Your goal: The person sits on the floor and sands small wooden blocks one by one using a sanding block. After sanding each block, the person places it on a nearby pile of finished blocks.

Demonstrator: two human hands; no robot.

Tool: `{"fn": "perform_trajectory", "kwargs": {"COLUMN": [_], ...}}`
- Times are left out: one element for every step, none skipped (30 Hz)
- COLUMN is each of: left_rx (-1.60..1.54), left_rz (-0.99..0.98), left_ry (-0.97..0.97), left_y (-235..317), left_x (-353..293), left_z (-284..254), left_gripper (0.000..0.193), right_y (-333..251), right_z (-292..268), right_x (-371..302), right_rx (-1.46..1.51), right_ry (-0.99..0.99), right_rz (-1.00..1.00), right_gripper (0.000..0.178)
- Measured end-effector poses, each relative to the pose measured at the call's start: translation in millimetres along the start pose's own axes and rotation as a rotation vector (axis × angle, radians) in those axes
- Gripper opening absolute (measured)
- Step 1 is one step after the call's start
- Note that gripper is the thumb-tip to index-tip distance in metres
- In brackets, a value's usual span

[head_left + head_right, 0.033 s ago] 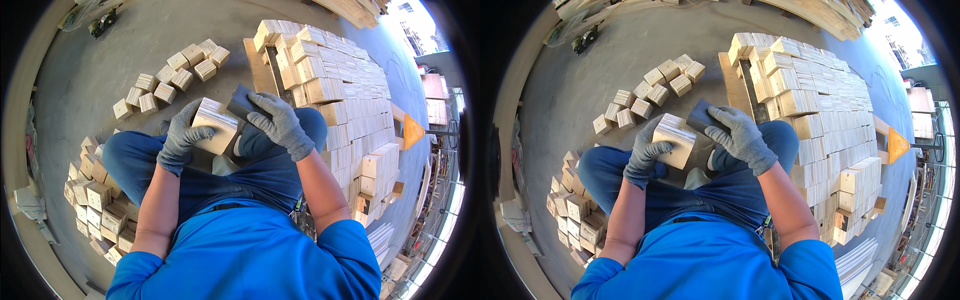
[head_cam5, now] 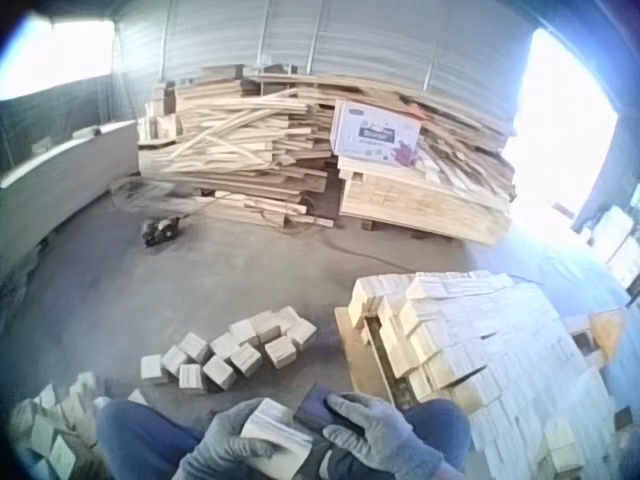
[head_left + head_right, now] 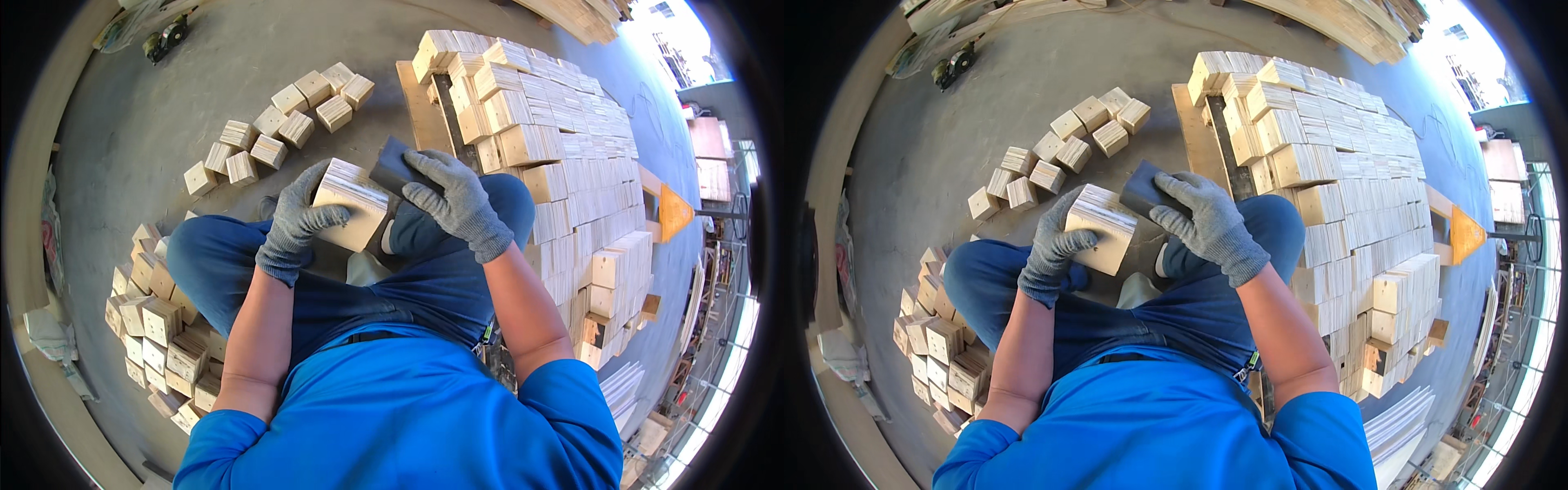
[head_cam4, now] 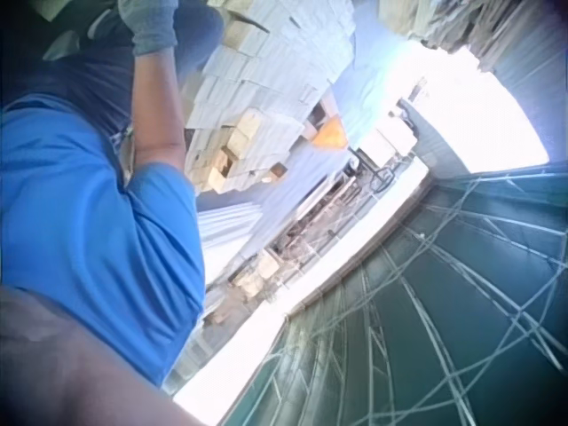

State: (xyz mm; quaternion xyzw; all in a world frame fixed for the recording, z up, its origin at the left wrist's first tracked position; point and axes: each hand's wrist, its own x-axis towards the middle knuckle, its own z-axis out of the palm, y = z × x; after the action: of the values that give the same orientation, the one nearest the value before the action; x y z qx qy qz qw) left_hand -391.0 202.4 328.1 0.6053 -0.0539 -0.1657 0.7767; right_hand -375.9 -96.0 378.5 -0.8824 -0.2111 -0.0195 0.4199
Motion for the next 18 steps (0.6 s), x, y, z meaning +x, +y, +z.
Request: {"fn": "perform_trajectory", "kwargs": {"left_rx": [0.028,0.057,0.085,-0.01,-0.044,-0.077,-0.109,-0.101,-0.075,-0.049,-0.023,-0.029,-0.03,-0.032,-0.024,-0.004,0.003,0.012], "left_rz": [-0.006,-0.012,-0.016,-0.071,-0.101,-0.129,-0.158,-0.097,-0.075,-0.054,-0.032,-0.022,-0.028,-0.033,-0.042,-0.034,-0.054,-0.073], "left_ry": [-0.009,-0.019,-0.031,-0.04,-0.034,-0.022,-0.009,-0.021,-0.011,0.0,0.011,0.035,0.026,0.014,-0.003,-0.016,-0.012,-0.017], "left_y": [-4.1,-7.5,-9.0,-4.6,-5.7,-4.2,-2.4,-0.2,1.4,2.6,4.2,5.1,4.1,3.3,2.3,0.8,-0.7,2.8], "left_x": [2.0,3.3,5.0,1.1,-2.2,-4.4,-4.6,-1.7,-0.8,-1.9,-3.1,-4.1,-3.3,-0.2,1.5,2.4,0.6,0.9], "left_z": [0.7,2.1,4.6,14.7,15.6,15.2,14.7,14.3,16.0,17.2,17.0,16.7,13.2,8.3,4.9,4.1,5.2,10.5], "left_gripper": [0.104,0.103,0.101,0.093,0.091,0.09,0.088,0.089,0.09,0.092,0.094,0.1,0.102,0.103,0.105,0.105,0.103,0.101], "right_y": [-3.7,-9.5,-15.2,-23.4,-32.5,-35.5,-32.9,-29.7,-27.6,-27.3,-21.9,-11.3,-1.9,6.3,7.2,8.0,8.5,4.9], "right_z": [1.5,6.7,11.6,18.7,24.9,28.3,27.9,28.2,27.7,22.7,17.3,12.2,9.1,6.2,6.7,6.5,5.8,9.3], "right_x": [4.0,11.4,19.7,28.8,39.8,47.1,49.2,50.5,54.6,50.2,43.2,32.0,21.2,12.4,9.6,7.5,6.0,11.7], "right_rx": [-0.012,-0.025,-0.041,-0.049,-0.058,-0.064,-0.053,-0.042,-0.033,0.009,-0.001,-0.015,-0.025,-0.003,-0.008,-0.014,-0.02,-0.042], "right_ry": [-0.008,-0.015,-0.021,-0.029,-0.035,-0.042,-0.033,-0.025,-0.027,-0.073,-0.076,-0.08,-0.091,-0.068,-0.071,-0.073,-0.075,-0.085], "right_rz": [-0.041,-0.082,-0.123,-0.146,-0.172,-0.203,-0.213,-0.225,-0.244,-0.195,-0.159,-0.119,-0.072,-0.062,-0.049,-0.035,-0.02,-0.024], "right_gripper": [0.055,0.055,0.055,0.054,0.054,0.054,0.054,0.054,0.054,0.056,0.057,0.057,0.058,0.059,0.058,0.058,0.057,0.056]}}
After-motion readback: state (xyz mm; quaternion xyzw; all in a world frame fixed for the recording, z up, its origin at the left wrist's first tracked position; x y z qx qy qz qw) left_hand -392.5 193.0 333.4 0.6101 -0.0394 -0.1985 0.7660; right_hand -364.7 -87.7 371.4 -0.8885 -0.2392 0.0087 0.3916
